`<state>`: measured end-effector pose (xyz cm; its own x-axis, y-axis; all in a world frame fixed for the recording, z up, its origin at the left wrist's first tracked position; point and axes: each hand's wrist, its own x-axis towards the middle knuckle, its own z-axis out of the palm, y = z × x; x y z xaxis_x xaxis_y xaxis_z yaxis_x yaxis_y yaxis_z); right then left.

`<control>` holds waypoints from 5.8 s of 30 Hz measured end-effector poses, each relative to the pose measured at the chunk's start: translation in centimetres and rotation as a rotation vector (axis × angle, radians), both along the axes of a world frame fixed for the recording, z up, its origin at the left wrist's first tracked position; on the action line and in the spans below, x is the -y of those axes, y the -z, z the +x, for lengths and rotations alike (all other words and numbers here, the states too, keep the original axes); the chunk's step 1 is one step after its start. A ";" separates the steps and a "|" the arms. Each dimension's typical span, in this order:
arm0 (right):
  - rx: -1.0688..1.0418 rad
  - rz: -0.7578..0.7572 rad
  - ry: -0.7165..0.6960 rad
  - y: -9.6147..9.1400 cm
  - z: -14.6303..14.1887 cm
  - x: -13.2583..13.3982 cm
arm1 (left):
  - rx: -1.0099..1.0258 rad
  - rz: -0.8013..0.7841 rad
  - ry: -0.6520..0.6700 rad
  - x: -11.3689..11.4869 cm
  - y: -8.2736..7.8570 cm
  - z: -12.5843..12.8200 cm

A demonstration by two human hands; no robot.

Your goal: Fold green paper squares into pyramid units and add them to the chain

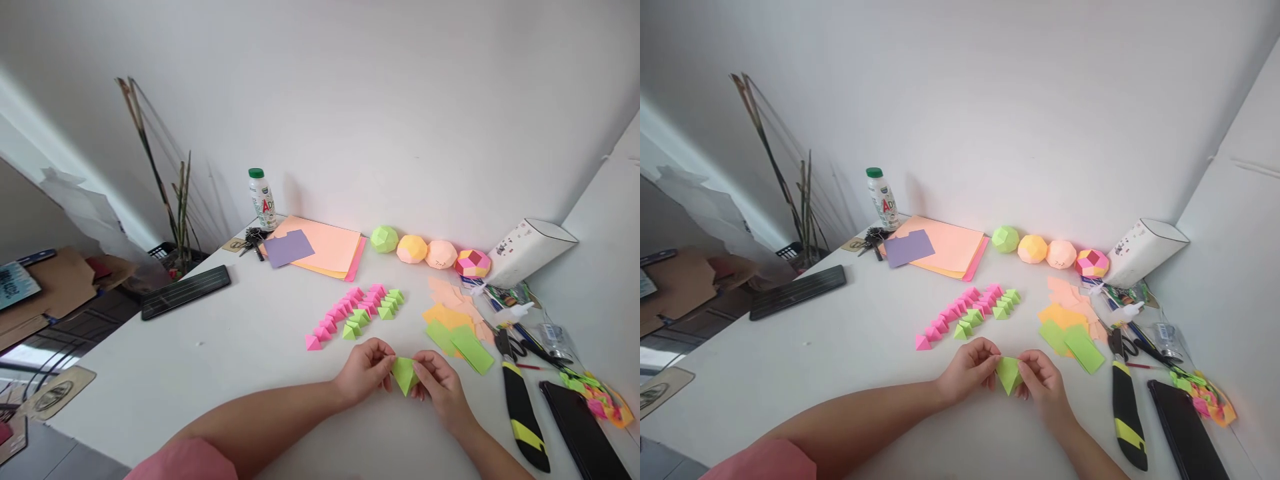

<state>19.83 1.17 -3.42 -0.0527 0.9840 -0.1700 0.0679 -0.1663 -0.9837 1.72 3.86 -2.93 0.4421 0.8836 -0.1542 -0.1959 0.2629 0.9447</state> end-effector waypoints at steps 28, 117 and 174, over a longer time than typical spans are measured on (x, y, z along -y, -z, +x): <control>0.054 0.008 -0.116 0.0 0.4 -0.1 | 0.101 0.095 0.049 0.4 0.0 -0.4; 0.140 0.276 -0.129 -0.8 -1.2 1.0 | -0.141 0.246 0.107 0.7 1.2 -0.7; 0.157 0.412 -0.160 -0.1 -1.4 0.9 | -0.273 0.437 0.038 0.7 1.3 -0.9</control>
<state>18.44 0.32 -3.31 -0.2139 0.9529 0.2148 0.2141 0.2603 -0.9415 0.84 3.19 -4.26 0.4707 0.8753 0.1114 0.0756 -0.1658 0.9833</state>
